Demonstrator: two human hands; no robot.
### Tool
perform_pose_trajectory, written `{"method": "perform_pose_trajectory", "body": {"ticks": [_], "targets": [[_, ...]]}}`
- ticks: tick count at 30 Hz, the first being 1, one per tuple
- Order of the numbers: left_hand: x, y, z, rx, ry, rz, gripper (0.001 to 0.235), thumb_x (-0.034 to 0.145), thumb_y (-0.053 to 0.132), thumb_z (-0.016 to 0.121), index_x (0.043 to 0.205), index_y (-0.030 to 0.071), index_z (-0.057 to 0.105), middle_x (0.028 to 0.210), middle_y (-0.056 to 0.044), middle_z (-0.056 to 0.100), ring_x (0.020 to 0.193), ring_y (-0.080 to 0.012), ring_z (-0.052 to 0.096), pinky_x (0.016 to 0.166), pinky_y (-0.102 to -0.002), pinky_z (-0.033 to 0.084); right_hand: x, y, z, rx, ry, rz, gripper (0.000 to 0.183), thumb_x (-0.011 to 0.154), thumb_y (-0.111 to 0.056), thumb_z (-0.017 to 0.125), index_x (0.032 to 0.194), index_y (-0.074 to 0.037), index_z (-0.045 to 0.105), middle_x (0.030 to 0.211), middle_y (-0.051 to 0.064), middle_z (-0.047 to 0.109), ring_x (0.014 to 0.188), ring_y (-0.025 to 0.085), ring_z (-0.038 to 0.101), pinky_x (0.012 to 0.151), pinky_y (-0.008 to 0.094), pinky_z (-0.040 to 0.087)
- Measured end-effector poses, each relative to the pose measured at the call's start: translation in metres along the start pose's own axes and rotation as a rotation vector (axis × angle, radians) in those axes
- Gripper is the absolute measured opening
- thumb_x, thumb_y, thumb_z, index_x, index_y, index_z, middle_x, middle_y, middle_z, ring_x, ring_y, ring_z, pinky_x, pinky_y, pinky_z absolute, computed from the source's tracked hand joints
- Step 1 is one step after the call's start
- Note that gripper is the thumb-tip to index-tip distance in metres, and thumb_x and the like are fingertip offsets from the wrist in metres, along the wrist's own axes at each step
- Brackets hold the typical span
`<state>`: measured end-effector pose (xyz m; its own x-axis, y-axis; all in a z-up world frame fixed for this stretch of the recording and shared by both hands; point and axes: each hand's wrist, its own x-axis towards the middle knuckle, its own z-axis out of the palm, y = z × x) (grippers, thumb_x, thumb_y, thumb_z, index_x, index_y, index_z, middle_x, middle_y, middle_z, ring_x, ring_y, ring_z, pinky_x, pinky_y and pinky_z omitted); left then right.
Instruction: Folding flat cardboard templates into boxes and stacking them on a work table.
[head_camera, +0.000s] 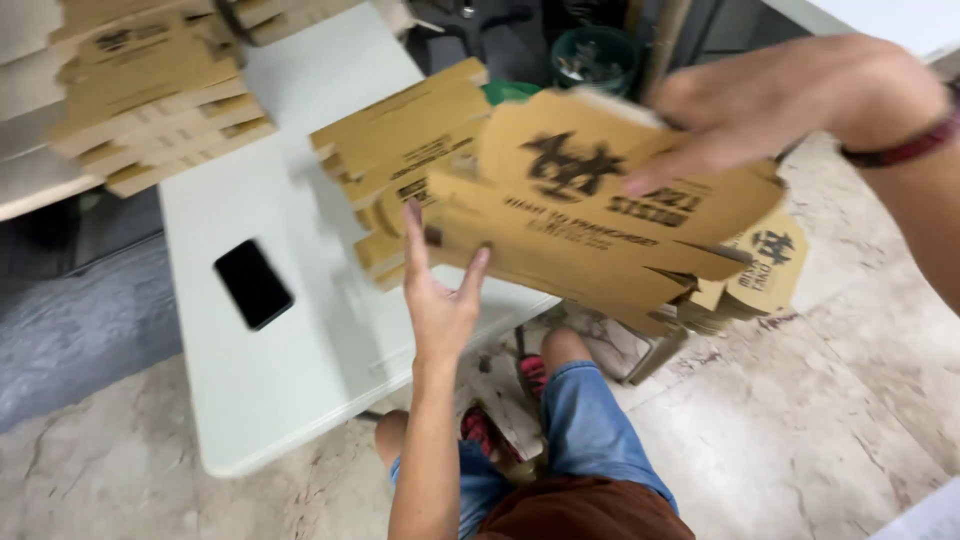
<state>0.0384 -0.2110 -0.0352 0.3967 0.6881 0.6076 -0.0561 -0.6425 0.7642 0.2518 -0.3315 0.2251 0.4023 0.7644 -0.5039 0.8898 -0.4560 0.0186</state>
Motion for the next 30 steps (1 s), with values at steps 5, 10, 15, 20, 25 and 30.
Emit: {"method": "perform_pose_trajectory", "body": {"ticks": [5,10,15,20,25,30], "targets": [[-0.023,-0.016,-0.081,-0.074,0.151,-0.313,0.094,0.086,0.026,0.08,0.161,0.009,0.025,0.127,-0.014,0.069,0.119,-0.0237,0.063,0.109,-0.036,0.047,0.009,-0.117,-0.026,-0.229,-0.125,-0.198,0.059,0.099,-0.056,0.054,0.125,-0.003,0.056,0.112,0.012,0.069,0.095,0.025,0.066,0.084,0.039,0.059],[-0.04,-0.038,-0.127,-0.077,0.223,-0.36,0.011,0.095,0.012,0.07,0.102,0.006,0.062,0.098,-0.003,0.068,0.089,-0.0127,0.061,0.078,-0.026,0.05,0.035,-0.184,-0.033,-0.359,-0.107,-0.276,0.078,0.098,-0.052,0.058,0.157,-0.012,0.027,0.161,0.01,0.039,0.146,0.03,0.046,0.124,0.05,0.038],[-0.039,-0.049,-0.134,-0.055,0.205,-0.708,0.043,0.084,0.025,0.079,0.118,0.007,0.061,0.12,-0.009,0.073,0.113,-0.0224,0.067,0.099,-0.035,0.053,0.099,-0.201,-0.005,-0.292,-0.055,-0.408,0.041,0.098,-0.045,0.069,0.114,-0.009,0.059,0.081,0.0,0.043,0.062,0.011,0.038,0.056,0.023,0.041],[-0.04,-0.078,-0.129,-0.176,0.238,-0.511,0.072,0.08,0.021,0.081,0.143,0.008,0.047,0.136,-0.012,0.063,0.132,-0.0258,0.057,0.115,-0.04,0.045,0.11,-0.165,0.024,-0.129,0.213,-0.577,0.054,0.096,-0.056,0.073,0.072,-0.014,0.049,0.067,-0.003,0.036,0.056,0.012,0.031,0.053,0.026,0.033],[-0.033,-0.088,-0.114,-0.223,0.255,-0.424,0.066,0.072,0.012,0.095,0.128,0.005,0.06,0.123,-0.013,0.07,0.118,-0.0211,0.064,0.108,-0.042,0.048,0.118,-0.151,0.046,0.534,0.466,-0.586,0.05,0.094,-0.038,0.08,0.113,0.007,0.068,0.11,0.027,0.07,0.104,0.044,0.07,0.095,0.052,0.054],[-0.026,-0.083,-0.121,-0.215,0.173,-0.705,0.045,0.078,0.021,0.085,0.109,0.009,0.055,0.111,-0.008,0.07,0.106,-0.0195,0.068,0.094,-0.035,0.058,0.142,-0.145,0.02,0.19,0.179,-0.497,0.073,0.084,-0.062,0.073,0.107,-0.001,0.042,0.085,0.016,0.052,0.059,0.019,0.051,0.062,0.034,0.043]]}}
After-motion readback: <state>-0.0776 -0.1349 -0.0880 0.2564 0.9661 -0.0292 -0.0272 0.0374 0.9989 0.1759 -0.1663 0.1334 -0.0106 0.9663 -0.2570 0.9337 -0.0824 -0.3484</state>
